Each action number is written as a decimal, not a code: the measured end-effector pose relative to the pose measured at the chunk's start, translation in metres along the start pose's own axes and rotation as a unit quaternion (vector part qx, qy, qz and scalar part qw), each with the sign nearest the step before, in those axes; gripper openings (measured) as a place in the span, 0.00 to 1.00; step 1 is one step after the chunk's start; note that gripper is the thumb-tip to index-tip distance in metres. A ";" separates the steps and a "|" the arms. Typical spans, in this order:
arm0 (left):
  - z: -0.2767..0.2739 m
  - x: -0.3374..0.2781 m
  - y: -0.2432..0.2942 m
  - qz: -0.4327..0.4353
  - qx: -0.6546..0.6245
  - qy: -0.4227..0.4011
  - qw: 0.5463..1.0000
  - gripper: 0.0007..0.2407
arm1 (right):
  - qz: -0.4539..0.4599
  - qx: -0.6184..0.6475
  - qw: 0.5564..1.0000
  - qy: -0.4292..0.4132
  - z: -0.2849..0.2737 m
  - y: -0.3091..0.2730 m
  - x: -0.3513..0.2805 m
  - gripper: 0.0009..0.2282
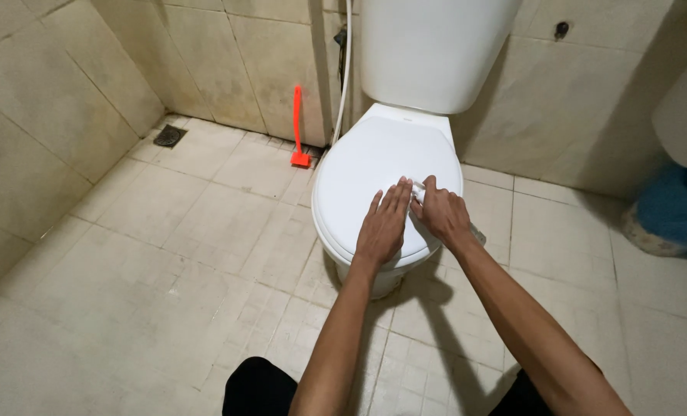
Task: The person wipes the toilet tank and lid with a green cloth, then uses a white tissue to wipe the toilet seat. The person places the cloth on a shelf and the tissue on the toilet seat.
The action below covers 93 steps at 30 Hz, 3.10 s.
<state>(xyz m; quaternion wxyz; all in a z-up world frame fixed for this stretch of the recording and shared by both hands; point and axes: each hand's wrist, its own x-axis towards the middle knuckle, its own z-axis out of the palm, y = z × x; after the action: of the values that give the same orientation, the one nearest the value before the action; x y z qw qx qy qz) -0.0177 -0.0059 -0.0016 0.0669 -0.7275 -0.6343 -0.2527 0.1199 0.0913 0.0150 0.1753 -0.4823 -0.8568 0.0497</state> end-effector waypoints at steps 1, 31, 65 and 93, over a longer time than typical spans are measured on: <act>0.001 0.000 0.000 0.000 0.000 -0.001 1.000 0.32 | 0.000 0.000 1.000 -0.001 0.002 0.001 0.001 0.19; 0.014 -0.001 0.013 0.019 -0.011 -0.021 1.000 0.29 | 0.045 0.042 0.998 0.007 -0.003 0.007 -0.018 0.19; -0.027 -0.026 -0.021 -0.013 0.028 -0.012 0.999 0.32 | -0.014 0.034 0.999 -0.027 -0.001 -0.045 -0.003 0.19; -0.048 -0.073 -0.061 -0.073 0.063 0.008 0.995 0.30 | -0.099 0.006 0.988 -0.115 -0.002 -0.111 0.006 0.20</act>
<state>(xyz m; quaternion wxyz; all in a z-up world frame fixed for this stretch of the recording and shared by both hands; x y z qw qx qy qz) -0.0943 -0.0796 -0.0068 0.0995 -0.6719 -0.6996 -0.2220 0.0277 0.0370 0.0462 0.0825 -0.3849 -0.9147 0.0918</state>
